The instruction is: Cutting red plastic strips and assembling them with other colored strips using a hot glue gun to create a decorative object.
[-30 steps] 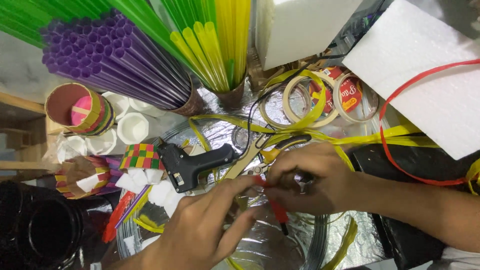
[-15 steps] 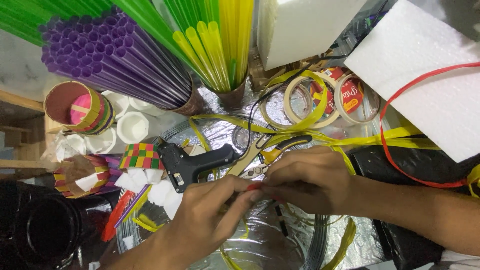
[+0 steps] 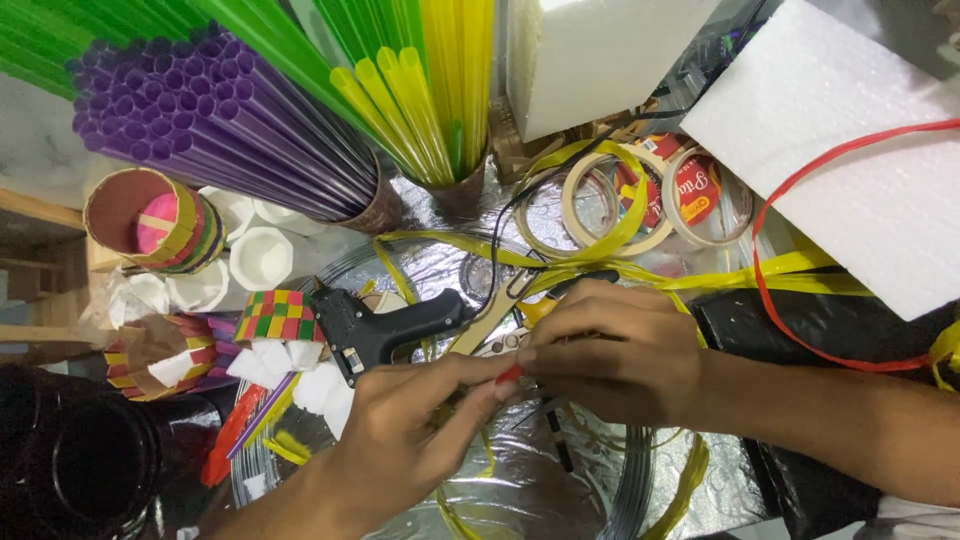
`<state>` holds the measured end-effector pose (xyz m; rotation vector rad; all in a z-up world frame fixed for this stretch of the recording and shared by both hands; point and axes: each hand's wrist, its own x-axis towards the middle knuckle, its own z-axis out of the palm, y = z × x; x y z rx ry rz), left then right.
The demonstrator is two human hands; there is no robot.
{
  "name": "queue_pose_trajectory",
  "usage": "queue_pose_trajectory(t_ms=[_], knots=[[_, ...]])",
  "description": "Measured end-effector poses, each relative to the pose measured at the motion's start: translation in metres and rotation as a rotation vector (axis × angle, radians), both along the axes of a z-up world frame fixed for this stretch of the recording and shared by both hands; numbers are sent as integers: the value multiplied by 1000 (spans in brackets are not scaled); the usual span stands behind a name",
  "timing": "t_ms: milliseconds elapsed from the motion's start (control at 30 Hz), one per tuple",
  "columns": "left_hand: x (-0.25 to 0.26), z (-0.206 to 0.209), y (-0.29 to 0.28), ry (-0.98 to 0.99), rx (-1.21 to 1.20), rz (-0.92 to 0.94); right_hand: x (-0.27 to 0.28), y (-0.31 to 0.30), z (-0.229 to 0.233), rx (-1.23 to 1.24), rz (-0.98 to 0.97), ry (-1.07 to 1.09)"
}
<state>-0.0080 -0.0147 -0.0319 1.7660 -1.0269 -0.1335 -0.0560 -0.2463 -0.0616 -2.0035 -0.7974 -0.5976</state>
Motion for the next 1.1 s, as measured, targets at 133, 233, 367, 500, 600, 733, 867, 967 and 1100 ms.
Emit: queue_pose_trajectory(t_ms=[133,233,367,500,600,733,867,967,1100], knots=[[-3,4,-2,231,-85,-73,2,-2,5,-18,21,-41],[0,2,-2,161,-91,-81,3,1,8,28,44,7],[3,2,0,99,-53,-59,4,5,4,87,24,47],[4,0,2,116,-78,-87,6,7,9,130,86,58],[3,-1,2,86,-74,-80,5,9,10,136,73,71],[5,2,-1,-14,-63,-46,4,11,5,158,49,72],[5,3,-3,17,-94,-59,4,9,2,119,48,62],[5,5,-3,36,-105,-53,6,12,-1,146,46,12],[4,6,-3,79,-134,-44,5,11,-2,91,37,5]])
